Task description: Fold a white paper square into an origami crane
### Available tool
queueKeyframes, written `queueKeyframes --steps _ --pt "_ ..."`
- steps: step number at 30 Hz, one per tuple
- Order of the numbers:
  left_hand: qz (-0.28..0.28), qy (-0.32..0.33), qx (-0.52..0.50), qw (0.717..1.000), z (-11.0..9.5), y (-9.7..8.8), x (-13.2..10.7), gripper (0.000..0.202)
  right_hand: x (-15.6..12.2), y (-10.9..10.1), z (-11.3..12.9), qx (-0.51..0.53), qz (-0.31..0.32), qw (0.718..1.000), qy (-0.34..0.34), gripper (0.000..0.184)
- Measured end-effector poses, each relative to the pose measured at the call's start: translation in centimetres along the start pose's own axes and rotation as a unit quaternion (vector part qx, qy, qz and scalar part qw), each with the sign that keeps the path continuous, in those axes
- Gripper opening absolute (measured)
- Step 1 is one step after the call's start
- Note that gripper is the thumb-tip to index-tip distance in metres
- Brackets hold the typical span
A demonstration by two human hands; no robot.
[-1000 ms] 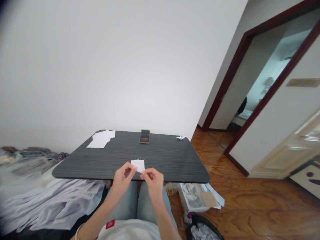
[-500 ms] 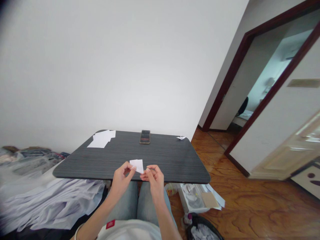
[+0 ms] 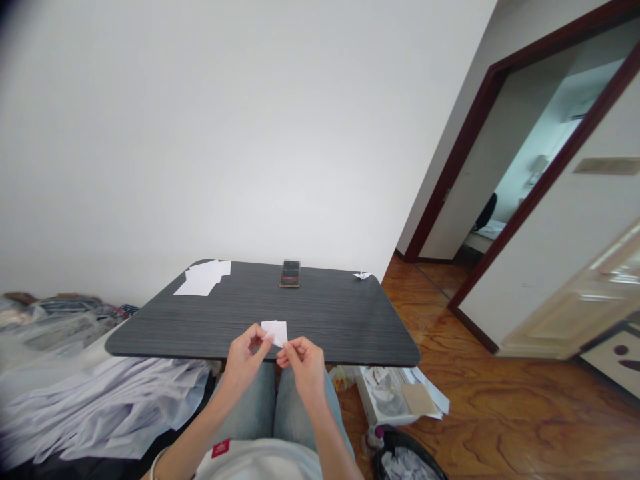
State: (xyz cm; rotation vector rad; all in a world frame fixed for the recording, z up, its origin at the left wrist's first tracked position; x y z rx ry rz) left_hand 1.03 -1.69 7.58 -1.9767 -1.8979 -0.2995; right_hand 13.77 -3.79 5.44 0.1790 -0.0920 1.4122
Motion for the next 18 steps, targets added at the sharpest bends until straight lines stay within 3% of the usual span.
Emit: queueKeyframes --steps 10,18 --pt "-0.005 0.004 -0.022 1.000 -0.04 -0.33 0.30 0.019 0.14 0.02 -0.48 0.066 0.047 0.996 0.049 0.035" --pt "0.026 -0.015 -0.036 0.999 -0.04 0.25 0.07 0.017 0.12 0.42 -0.39 0.030 0.069 0.996 0.054 0.031"
Point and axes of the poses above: each hand's wrist, its own x-axis towards the middle knuckle, its own y-axis out of the palm, z = x × y, the point moved 4 cm from there along x, towards the middle knuckle, and after that the axes turned 6 degrees about -x, right-handed, at the moved point
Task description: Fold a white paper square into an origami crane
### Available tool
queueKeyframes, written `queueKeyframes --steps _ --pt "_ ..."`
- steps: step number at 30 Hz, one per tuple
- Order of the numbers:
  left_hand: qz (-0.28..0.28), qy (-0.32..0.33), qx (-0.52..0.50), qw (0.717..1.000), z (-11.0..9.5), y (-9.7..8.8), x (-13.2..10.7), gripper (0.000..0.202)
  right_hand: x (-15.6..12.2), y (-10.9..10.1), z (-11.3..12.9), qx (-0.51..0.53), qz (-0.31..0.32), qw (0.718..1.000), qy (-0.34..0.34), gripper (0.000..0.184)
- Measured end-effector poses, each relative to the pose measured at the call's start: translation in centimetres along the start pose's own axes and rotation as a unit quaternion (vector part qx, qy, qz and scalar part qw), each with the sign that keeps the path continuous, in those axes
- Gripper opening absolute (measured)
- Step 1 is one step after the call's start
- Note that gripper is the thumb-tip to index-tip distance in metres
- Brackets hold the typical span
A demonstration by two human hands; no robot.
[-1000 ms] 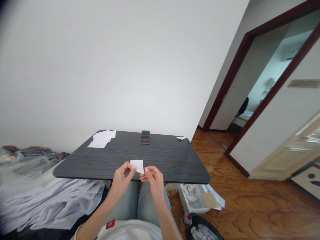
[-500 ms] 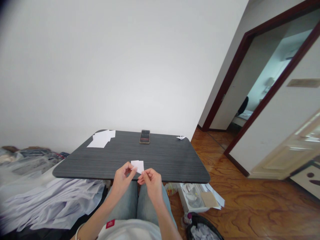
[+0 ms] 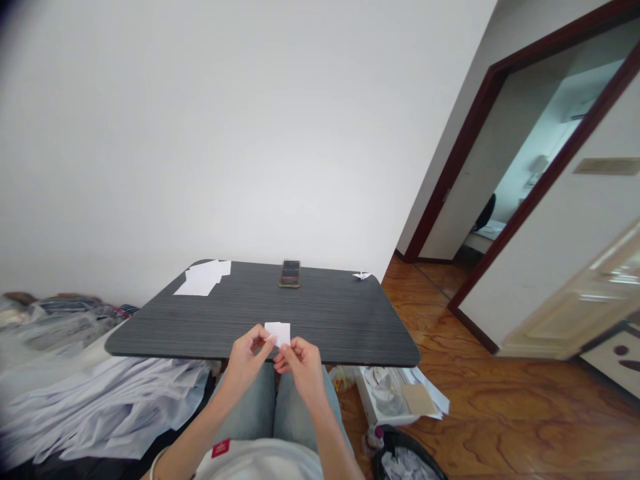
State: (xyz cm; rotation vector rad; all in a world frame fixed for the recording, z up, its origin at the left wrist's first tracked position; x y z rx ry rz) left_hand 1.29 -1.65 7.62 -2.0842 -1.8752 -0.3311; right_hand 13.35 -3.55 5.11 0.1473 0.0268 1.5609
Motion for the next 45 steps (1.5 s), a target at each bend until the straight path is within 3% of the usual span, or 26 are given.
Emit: queueKeyframes --steps 8,20,35,45 --pt "0.025 -0.077 -0.143 0.986 0.6 0.0 0.0 0.019 -0.3 -0.2 0.5 -0.020 -0.011 1.000 -0.021 0.031" --pt "0.078 -0.070 -0.108 0.989 0.2 -0.4 0.2 0.014 -0.3 -0.3 0.4 -0.033 -0.019 0.999 -0.032 0.031" --pt "0.027 -0.052 -0.107 0.993 -0.1 -0.2 0.0 0.020 -0.8 0.2 0.9 -0.025 -0.037 0.998 -0.045 0.034" --pt "0.030 -0.028 -0.052 0.998 -0.6 -0.1 -0.2 0.021 -0.5 0.3 0.8 -0.058 -0.024 0.997 -0.036 0.028"
Point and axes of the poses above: each hand's wrist, its own x-axis towards the middle knuckle, its own y-axis out of the palm, z = x × y, the point moved 4 cm from there along x, towards the middle knuckle, and after that the axes turned 6 degrees about -x, right-handed, at the moved point
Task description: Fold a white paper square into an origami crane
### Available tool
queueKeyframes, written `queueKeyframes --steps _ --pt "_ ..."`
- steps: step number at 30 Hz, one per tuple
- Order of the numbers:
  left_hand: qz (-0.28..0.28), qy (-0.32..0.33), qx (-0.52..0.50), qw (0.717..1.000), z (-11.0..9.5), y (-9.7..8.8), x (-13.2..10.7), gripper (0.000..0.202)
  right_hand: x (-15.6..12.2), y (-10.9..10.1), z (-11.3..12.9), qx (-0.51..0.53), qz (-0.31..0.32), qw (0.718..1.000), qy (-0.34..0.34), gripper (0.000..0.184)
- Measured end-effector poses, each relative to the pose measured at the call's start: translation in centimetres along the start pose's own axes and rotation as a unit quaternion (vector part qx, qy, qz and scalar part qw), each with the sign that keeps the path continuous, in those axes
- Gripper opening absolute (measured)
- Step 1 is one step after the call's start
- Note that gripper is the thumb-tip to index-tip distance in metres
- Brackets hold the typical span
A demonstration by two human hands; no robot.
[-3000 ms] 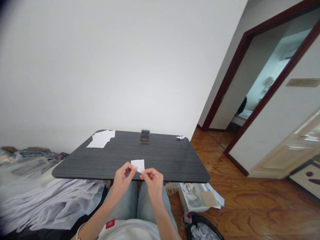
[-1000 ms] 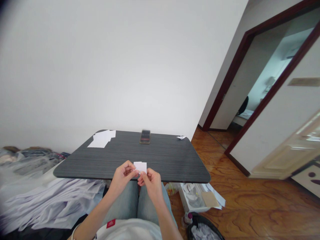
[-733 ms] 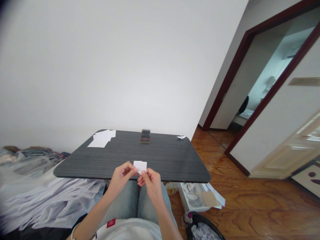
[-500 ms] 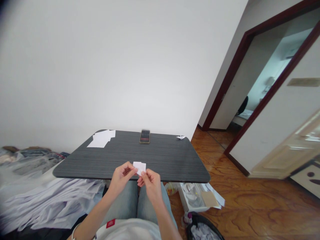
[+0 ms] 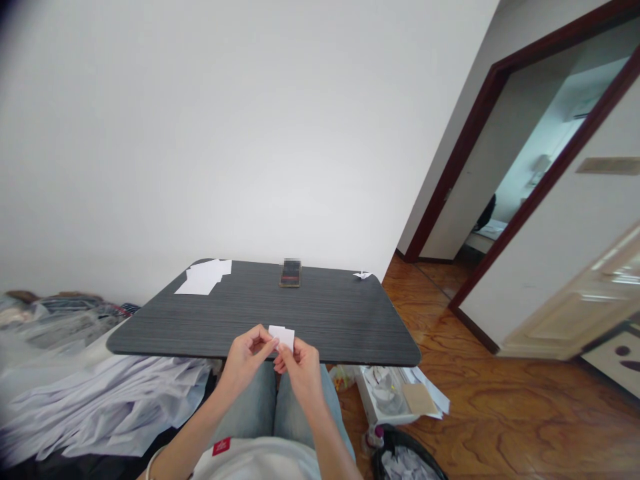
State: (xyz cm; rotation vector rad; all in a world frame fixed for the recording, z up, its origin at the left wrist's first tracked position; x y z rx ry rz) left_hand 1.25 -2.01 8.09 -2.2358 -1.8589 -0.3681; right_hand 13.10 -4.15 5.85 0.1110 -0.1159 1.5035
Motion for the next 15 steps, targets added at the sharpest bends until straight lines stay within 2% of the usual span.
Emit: queueKeyframes --steps 7,15 --pt "0.017 -0.043 -0.081 0.996 0.65 0.25 0.04 0.020 -0.08 0.09 0.11 0.020 0.007 1.000 0.005 0.030" --pt "0.006 -0.077 -0.150 0.986 0.66 0.48 0.13 0.027 -0.13 -0.01 0.42 0.013 0.001 1.000 0.001 0.030"
Point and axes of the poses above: each hand's wrist, its own x-axis towards the middle knuckle, its own y-axis out of the palm, z = x × y, the point moved 4 cm from there along x, towards the middle knuckle, and after that the axes turned 6 degrees about -x, right-handed, at the moved point
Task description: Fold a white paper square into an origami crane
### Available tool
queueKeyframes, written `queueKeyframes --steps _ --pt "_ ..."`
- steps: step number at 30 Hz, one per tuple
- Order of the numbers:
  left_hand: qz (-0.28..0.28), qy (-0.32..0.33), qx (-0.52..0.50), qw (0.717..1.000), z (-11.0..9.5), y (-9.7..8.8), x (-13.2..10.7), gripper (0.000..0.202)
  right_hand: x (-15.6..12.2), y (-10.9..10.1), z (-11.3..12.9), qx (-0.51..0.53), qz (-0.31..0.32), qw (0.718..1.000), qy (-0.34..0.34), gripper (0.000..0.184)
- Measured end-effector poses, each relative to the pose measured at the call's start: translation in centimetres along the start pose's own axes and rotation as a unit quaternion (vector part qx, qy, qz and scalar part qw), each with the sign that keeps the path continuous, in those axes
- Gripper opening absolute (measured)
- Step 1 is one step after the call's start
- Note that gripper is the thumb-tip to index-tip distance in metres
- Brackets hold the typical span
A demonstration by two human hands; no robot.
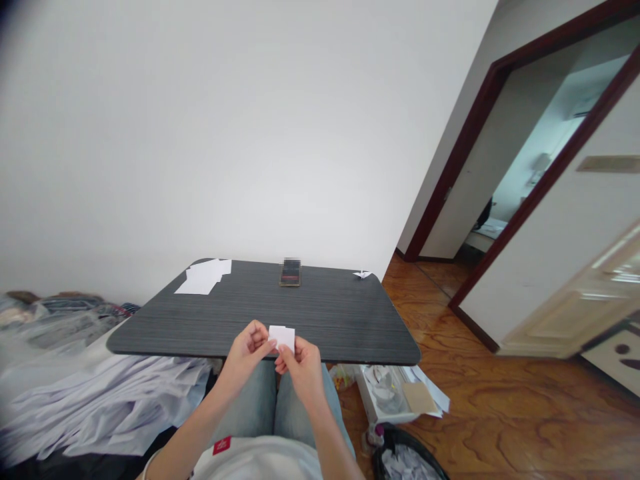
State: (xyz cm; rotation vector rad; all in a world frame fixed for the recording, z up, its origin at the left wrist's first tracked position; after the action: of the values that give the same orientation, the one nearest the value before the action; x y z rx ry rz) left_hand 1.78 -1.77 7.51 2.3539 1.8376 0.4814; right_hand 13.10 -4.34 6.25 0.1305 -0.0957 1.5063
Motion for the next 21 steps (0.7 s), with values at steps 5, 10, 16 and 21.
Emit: queueKeyframes --steps 5,10,16,21 --pt "0.007 -0.001 -0.008 1.000 -0.14 0.11 -0.09 0.027 0.02 -0.09 0.00 -0.002 0.003 1.000 0.003 0.029" --pt "0.015 -0.003 -0.029 0.999 0.11 0.08 -0.08 0.022 0.04 -0.08 -0.02 -0.003 0.000 1.000 0.004 0.027" --pt "0.029 -0.014 -0.038 0.999 0.17 0.21 -0.08 0.020 0.16 -0.20 0.00 -0.008 -0.007 1.000 0.006 0.026" --pt "0.042 -0.035 -0.041 0.998 0.03 -0.04 -0.03 0.023 0.23 -0.36 -0.19 -0.007 -0.004 1.000 0.006 0.025"
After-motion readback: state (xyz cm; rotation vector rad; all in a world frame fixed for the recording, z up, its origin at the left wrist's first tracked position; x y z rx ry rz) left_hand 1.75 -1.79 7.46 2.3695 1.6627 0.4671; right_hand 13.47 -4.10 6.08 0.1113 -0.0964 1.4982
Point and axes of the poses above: each hand's wrist, its own x-axis towards the middle knuckle, its own y-axis out of the palm, z = x × y, the point moved 4 cm from there along x, towards the middle knuckle, and after that the axes turned 6 degrees about -x, right-handed, at the moved point
